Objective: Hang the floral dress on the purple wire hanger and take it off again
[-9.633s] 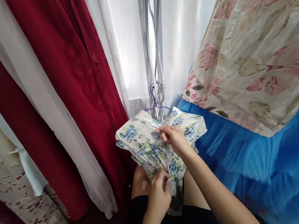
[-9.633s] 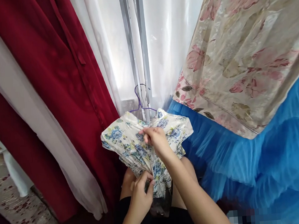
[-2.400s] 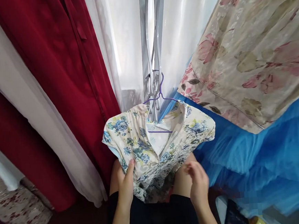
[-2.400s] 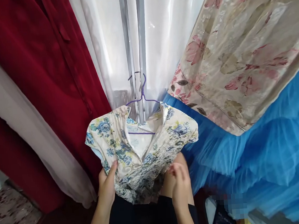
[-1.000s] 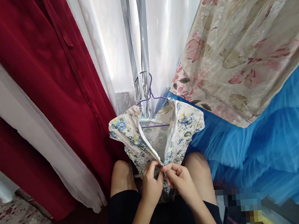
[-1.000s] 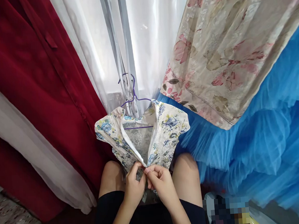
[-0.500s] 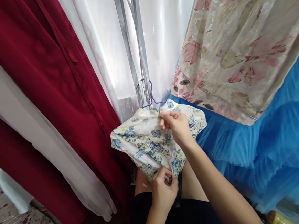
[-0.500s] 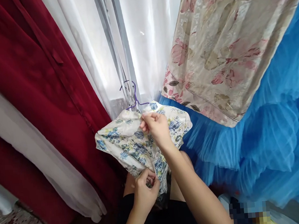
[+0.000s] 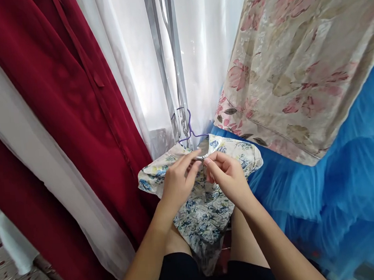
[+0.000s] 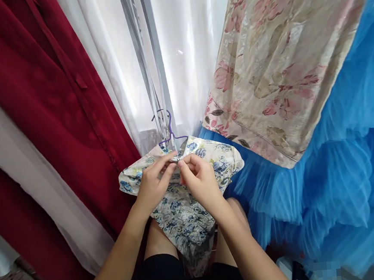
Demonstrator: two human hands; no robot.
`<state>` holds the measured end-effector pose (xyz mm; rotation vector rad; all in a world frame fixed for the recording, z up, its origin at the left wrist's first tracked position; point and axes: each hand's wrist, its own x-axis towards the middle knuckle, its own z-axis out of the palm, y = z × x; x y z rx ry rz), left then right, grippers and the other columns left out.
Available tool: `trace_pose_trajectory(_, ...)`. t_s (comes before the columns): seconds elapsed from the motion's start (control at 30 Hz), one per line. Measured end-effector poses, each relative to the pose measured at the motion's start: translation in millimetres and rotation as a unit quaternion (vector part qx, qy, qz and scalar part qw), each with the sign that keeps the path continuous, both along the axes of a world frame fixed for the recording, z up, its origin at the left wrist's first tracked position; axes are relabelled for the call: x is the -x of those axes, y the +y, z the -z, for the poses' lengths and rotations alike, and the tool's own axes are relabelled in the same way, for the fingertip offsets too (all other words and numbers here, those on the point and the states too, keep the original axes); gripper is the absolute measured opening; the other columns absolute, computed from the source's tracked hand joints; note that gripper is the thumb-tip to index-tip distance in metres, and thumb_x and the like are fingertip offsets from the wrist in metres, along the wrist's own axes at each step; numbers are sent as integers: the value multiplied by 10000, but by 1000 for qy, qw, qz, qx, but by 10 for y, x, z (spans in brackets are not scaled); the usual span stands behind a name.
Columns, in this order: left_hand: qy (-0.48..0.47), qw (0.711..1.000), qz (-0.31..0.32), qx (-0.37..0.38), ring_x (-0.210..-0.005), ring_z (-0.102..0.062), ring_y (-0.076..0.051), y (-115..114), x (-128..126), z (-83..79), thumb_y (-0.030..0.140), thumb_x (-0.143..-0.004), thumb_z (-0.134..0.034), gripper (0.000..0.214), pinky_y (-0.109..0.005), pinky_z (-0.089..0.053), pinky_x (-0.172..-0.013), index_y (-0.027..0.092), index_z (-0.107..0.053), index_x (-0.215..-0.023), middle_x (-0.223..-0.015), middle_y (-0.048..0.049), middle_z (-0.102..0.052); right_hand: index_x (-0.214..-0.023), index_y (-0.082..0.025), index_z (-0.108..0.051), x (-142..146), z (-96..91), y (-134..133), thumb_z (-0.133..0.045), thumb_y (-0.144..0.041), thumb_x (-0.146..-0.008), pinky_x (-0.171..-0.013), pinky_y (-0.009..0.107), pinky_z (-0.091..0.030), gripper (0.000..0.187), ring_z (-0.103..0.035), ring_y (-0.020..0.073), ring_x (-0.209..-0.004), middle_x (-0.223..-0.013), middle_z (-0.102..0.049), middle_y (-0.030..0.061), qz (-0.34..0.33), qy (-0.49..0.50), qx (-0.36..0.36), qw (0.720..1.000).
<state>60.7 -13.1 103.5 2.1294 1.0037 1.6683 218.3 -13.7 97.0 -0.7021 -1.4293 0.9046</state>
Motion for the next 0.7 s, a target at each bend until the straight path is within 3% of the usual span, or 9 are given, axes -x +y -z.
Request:
trace_pose_trajectory(0.1,149,987,-26,-61,-807,-663,-201,83,-53,-187,252,-993,-558,193,-290,-455,-765,190,-740,-978,-878,-56,-732,-823,-212,-542,-53,78,99,-591,-394,-967,-490,241,-353,237,-473,122,-479,-533,-533,-53,22,-40,-15,999)
trace_pose_trajectory(0.2,161,978,-70,-109,-730,-670,-169,73,-39,-247,245,-993,-565,172,-266,-470,-713,184,-705,-913,-779,-26,-722,-816,-216,-520,-72,226,266,-585,-387,-956,-494,250,-317,230,-448,126,-487,-540,-487,-57,50,-88,-27,994)
trace_pose_trajectory(0.3,13,986,-127,-104,-722,-678,-151,84,189,-307,273,-984,-595,156,-239,-491,-708,183,-706,-919,-754,-11,-715,-772,-219,-496,-85,389,346,-585,-385,-940,-493,249,-285,252,-405,120,-490,-546,-460,-57,49,-129,-8,990)
trace_pose_trajectory(0.4,-208,964,-159,-43,-688,-644,-127,219,635,-269,272,-944,-656,141,-206,-480,-672,161,-709,-875,-724,0,-685,-751,-221,-481,-122,493,273,-589,-400,-927,-479,240,-251,273,-356,106,-474,-527,-428,-70,7,-122,43,992)
trace_pose_trajectory(0.43,-304,942,-142,-4,-661,-622,-112,281,792,-208,238,-930,-671,125,-191,-473,-664,153,-703,-844,-698,10,-663,-748,-220,-480,-133,510,225,-593,-402,-923,-475,237,-240,277,-339,100,-468,-521,-416,-76,-8,-113,57,992)
trace_pose_trajectory(0.5,-509,850,-83,113,-600,-585,-92,389,1040,-5,169,-928,-652,167,-179,-468,-646,143,-660,-764,-636,27,-611,-743,-217,-479,-133,530,125,-603,-394,-920,-474,229,-228,279,-322,90,-465,-518,-403,-84,-37,-99,70,992)
trace_pose_trajectory(0.57,-630,744,-37,220,-544,-557,-90,430,1141,277,124,-963,-567,294,-195,-476,-629,146,-572,-669,-581,29,-558,-740,-214,-480,-106,553,51,-606,-381,-922,-476,224,-241,277,-338,86,-465,-515,-415,-84,-62,-90,72,991)
trace_pose_trajectory(0.6,-656,710,-26,255,-521,-547,-92,417,1130,433,111,-985,-510,351,-207,-484,-625,153,-524,-637,-560,28,-535,-736,-212,-482,-89,572,31,-608,-379,-921,-474,221,-252,279,-356,86,-462,-510,-432,-80,-68,-81,76,992)
trace_pose_trajectory(0.7,-676,676,-15,293,-505,-540,-87,272,898,890,86,-1021,-388,407,-218,-507,-643,164,-485,-633,-544,31,-505,-744,-201,-526,-90,690,26,-636,-379,-888,-449,210,-271,254,-381,84,-433,-481,-478,-71,-43,5,124,991)
